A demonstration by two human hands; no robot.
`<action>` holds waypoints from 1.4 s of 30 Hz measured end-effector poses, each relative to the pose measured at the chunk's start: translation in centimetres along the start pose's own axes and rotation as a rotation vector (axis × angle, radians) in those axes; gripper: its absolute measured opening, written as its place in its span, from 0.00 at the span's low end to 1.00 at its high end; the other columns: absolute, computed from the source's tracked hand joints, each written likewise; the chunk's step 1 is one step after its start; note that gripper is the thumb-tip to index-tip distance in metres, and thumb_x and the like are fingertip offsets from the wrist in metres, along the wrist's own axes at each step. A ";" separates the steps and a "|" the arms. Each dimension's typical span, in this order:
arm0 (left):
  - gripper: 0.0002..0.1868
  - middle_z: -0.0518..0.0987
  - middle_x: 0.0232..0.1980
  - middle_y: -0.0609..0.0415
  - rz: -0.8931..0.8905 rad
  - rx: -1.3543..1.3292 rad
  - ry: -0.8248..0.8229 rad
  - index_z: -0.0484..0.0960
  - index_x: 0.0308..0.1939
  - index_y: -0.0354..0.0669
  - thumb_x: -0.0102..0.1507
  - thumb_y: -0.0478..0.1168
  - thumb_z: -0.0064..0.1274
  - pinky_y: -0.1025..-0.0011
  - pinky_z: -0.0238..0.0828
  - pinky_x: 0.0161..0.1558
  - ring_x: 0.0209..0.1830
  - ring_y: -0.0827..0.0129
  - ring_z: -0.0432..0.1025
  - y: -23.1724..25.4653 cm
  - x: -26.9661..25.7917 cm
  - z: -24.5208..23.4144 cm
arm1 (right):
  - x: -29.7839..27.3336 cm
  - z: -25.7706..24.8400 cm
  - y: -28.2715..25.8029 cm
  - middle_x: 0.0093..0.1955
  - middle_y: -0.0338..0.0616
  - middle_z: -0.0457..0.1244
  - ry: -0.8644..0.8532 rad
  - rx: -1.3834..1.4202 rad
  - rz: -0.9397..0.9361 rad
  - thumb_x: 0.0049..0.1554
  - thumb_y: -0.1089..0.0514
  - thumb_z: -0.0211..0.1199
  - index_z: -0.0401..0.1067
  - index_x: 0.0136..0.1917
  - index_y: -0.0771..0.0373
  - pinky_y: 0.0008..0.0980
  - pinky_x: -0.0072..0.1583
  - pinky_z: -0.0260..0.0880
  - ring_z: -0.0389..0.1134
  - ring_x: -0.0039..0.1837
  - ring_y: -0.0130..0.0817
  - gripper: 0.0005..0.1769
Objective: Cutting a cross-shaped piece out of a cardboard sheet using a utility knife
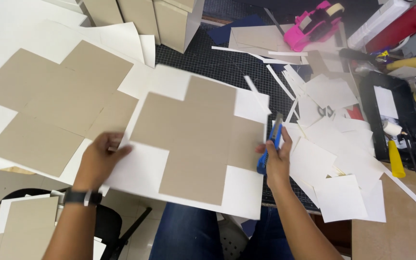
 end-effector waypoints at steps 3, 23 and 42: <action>0.27 0.84 0.49 0.34 -0.039 -0.210 0.044 0.79 0.62 0.35 0.61 0.41 0.67 0.54 0.74 0.48 0.49 0.46 0.79 -2.6 -2.8 0.3 | 2.9 1.9 1.6 0.44 0.44 0.68 -0.049 0.049 -0.079 0.71 0.60 0.45 0.40 0.85 0.51 0.28 0.54 0.64 0.71 0.51 0.32 0.33; 0.30 0.67 0.74 0.47 0.947 0.404 0.090 0.69 0.71 0.47 0.69 0.56 0.47 0.53 0.45 0.77 0.79 0.52 0.54 4.1 -4.3 24.5 | -8.3 -0.3 -4.7 0.46 0.51 0.71 -0.458 -0.758 0.061 0.67 0.47 0.47 0.48 0.84 0.39 0.34 0.41 0.73 0.76 0.40 0.41 0.33; 0.24 0.71 0.72 0.55 1.272 0.390 -0.096 0.76 0.65 0.55 0.69 0.56 0.48 0.52 0.48 0.77 0.78 0.56 0.57 2.5 -3.0 21.2 | -7.9 -2.1 -5.7 0.44 0.53 0.71 -0.402 -0.712 0.048 0.67 0.48 0.45 0.46 0.84 0.48 0.43 0.45 0.74 0.76 0.44 0.48 0.33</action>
Point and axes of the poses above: each hand's wrist, its own x-axis towards the middle knuckle, its own z-axis out of the palm, y = z × x, the point moved 1 cm from there along x, towards the middle knuckle
